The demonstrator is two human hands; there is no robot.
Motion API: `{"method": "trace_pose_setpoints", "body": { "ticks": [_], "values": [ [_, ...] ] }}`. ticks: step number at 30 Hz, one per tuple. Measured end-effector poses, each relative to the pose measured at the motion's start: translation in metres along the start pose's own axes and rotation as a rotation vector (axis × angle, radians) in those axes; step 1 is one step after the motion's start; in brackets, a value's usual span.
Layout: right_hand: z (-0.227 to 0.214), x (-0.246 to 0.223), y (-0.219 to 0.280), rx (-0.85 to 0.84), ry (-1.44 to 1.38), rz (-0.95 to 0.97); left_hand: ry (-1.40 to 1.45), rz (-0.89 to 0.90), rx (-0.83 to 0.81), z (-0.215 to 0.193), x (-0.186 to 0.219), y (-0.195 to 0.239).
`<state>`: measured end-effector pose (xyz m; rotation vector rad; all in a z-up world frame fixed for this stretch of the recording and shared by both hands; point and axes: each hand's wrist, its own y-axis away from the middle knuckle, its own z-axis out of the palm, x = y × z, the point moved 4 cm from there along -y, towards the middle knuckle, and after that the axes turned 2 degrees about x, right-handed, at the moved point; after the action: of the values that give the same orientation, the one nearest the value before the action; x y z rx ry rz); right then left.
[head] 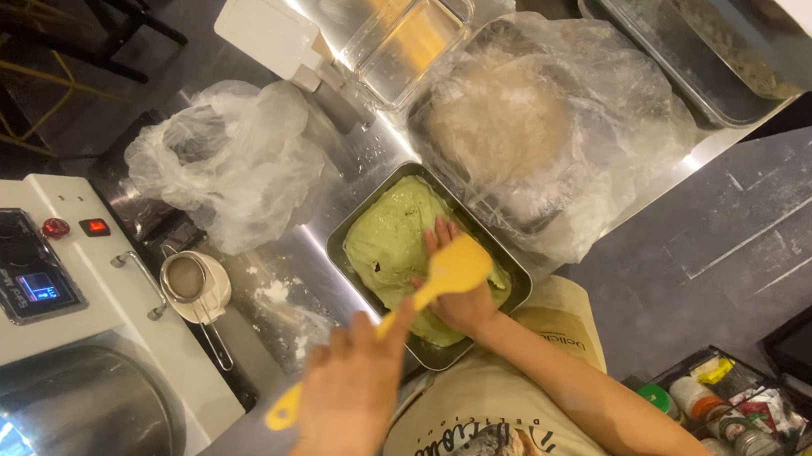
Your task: The person removes a plastic wrap from a rectangular metal tray containing green dough, washes hands, and then uses a yellow spatula and hands to press, fold, and smooth the dough within the tray.
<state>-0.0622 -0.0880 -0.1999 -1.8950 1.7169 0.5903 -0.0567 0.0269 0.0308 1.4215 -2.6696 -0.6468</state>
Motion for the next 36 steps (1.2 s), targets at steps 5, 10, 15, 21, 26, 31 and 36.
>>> {"method": "trace_pose_setpoints", "body": {
  "ticks": [5,10,15,21,26,31,36],
  "values": [
    [0.002,-0.021,0.004,-0.152,0.171,0.019,0.258,-0.209,0.039,-0.002,-0.053,-0.011],
    [-0.014,-0.024,0.002,-0.012,0.034,-0.11,0.591,-0.252,0.385,0.019,-0.075,-0.037],
    [-0.024,0.026,-0.009,-0.144,-0.014,-0.046,0.678,-0.286,0.624,0.069,-0.091,-0.123],
    [-0.02,0.033,-0.006,-0.202,-0.163,0.011,0.654,-0.212,0.68,0.11,-0.1,-0.249],
    [-0.026,0.036,-0.007,-0.291,-0.197,0.018,0.568,-0.178,0.638,0.107,-0.105,-0.288],
    [-0.031,0.031,-0.009,-0.288,-0.111,-0.005,0.701,-0.247,0.632,0.092,-0.105,-0.263],
    [-0.036,0.024,-0.017,-0.2,0.124,-0.174,0.87,-0.278,0.722,0.111,-0.122,-0.171]
  ]
}}
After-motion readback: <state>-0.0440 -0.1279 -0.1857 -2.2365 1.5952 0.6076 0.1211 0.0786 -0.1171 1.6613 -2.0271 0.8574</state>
